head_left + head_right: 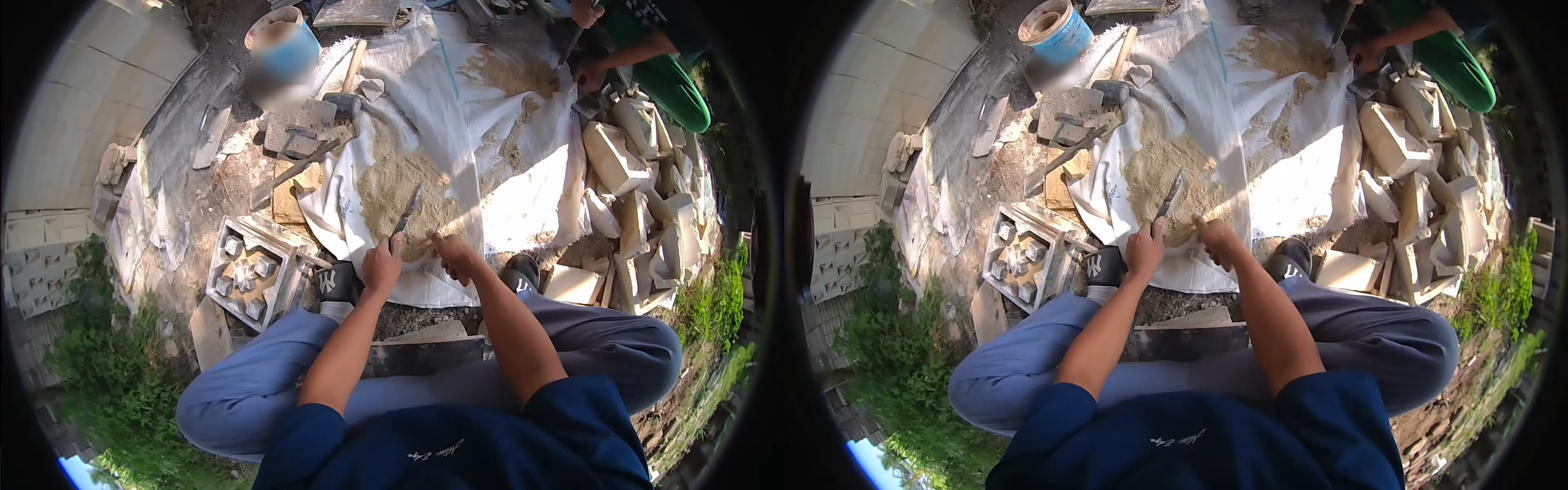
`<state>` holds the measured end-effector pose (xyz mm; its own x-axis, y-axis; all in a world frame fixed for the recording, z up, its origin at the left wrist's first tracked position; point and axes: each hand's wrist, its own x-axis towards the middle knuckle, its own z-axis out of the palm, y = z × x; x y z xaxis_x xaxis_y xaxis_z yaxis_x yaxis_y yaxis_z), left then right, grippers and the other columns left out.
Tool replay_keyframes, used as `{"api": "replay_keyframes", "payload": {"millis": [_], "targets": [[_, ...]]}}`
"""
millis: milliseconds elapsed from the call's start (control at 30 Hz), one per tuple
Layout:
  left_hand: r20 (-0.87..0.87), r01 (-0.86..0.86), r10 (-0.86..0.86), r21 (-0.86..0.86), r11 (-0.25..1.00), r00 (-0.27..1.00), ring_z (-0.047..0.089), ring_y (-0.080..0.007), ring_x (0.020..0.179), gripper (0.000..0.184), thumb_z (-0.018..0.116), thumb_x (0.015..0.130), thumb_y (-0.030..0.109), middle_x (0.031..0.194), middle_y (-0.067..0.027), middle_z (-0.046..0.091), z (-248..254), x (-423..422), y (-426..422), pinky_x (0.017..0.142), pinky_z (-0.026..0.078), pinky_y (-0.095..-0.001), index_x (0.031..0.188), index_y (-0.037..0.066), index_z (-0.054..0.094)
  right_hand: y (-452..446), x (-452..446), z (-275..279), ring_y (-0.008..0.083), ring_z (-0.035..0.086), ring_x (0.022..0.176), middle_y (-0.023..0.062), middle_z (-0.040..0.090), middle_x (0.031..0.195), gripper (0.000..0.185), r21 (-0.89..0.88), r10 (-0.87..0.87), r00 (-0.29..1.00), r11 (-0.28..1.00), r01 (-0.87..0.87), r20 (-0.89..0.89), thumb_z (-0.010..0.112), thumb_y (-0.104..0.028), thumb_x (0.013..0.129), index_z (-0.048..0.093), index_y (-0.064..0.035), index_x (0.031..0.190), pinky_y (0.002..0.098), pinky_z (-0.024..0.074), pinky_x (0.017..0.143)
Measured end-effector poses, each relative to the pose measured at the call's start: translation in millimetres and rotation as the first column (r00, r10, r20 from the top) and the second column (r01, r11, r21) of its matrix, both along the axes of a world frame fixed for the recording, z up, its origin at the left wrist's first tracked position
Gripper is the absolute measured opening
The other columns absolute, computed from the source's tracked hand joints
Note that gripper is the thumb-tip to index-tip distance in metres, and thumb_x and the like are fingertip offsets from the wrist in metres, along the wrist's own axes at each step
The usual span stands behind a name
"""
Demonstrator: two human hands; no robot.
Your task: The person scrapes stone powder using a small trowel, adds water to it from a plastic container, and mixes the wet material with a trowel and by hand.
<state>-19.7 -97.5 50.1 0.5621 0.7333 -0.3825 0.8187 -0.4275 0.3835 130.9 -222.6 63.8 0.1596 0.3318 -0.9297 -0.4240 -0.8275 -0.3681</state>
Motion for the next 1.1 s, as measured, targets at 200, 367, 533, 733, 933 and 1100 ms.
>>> {"api": "replay_keyframes", "payload": {"millis": [200,367,533,733,933,1100], "targets": [[0.011,-0.009,0.009,0.003,1.0,1.0,0.066,-0.0501,0.085,0.052,0.043,0.102,0.052,0.086,-0.0274,0.07,-4,4,-7,0.077,0.051,-0.0582,0.097,0.006,0.067,1,3,5,0.0178,0.044,0.05,0.007,0.046,0.065,0.073,0.032,0.005,1.0,0.999,-0.006,0.024,0.041,-0.065,0.099,0.06,0.005,0.098,0.0388,0.0335,0.043],[0.181,-0.047,0.052,-0.031,0.998,0.982,0.065,-0.0513,0.084,0.05,0.045,0.102,0.05,0.085,-0.0293,0.068,-6,-2,-13,0.075,0.05,-0.0589,0.096,0.005,0.067,2,2,-6,0.0186,0.045,0.048,0.007,0.046,0.063,0.073,0.004,-0.01,1.0,1.0,0.01,0.018,0.04,-0.066,0.099,0.061,0.0047,0.096,0.0399,0.0345,0.043],[0.084,-0.038,0.039,-0.017,0.999,0.996,0.065,-0.0498,0.081,0.049,0.047,0.103,0.046,0.083,-0.0295,0.068,-10,-5,-4,0.073,0.048,-0.0595,0.09,0.003,0.066,2,4,-6,0.0186,0.045,0.048,0.0071,0.046,0.063,0.074,0.029,0.013,0.999,0.999,-0.014,0.037,0.041,-0.067,0.098,0.061,0.0046,0.096,0.0404,0.0348,0.042],[0.209,-0.123,0.112,0.037,0.992,0.971,0.063,-0.0508,0.086,0.049,0.046,0.103,0.043,0.084,-0.0296,0.067,-12,-12,-11,0.076,0.047,-0.0587,0.092,0.0,0.067,-1,1,-5,0.0188,0.045,0.047,0.0073,0.048,0.064,0.075,0.036,0.004,0.999,0.999,-0.006,0.049,0.042,-0.067,0.098,0.062,0.005,0.094,0.0398,0.0354,0.042],[0.304,-0.151,0.141,0.01,0.988,0.942,0.063,-0.0509,0.082,0.046,0.047,0.104,0.038,0.08,-0.0292,0.065,-11,-17,-5,0.073,0.046,-0.0586,0.087,-0.001,0.065,1,2,-7,0.0175,0.043,0.046,0.0057,0.045,0.062,0.075,0.055,0.01,0.997,0.998,-0.015,0.075,0.042,-0.067,0.098,0.062,0.0053,0.096,0.0392,0.0328,0.041],[0.224,-0.189,0.176,0.037,0.981,0.959,0.063,-0.0503,0.081,0.045,0.047,0.104,0.037,0.079,-0.0295,0.065,-20,-13,-11,0.071,0.046,-0.0578,0.088,0.0,0.066,2,2,-2,0.0178,0.043,0.046,0.0056,0.045,0.063,0.075,0.032,-0.021,1.0,0.999,0.02,0.023,0.042,-0.066,0.099,0.062,0.0058,0.096,0.0392,0.0334,0.041]]}}
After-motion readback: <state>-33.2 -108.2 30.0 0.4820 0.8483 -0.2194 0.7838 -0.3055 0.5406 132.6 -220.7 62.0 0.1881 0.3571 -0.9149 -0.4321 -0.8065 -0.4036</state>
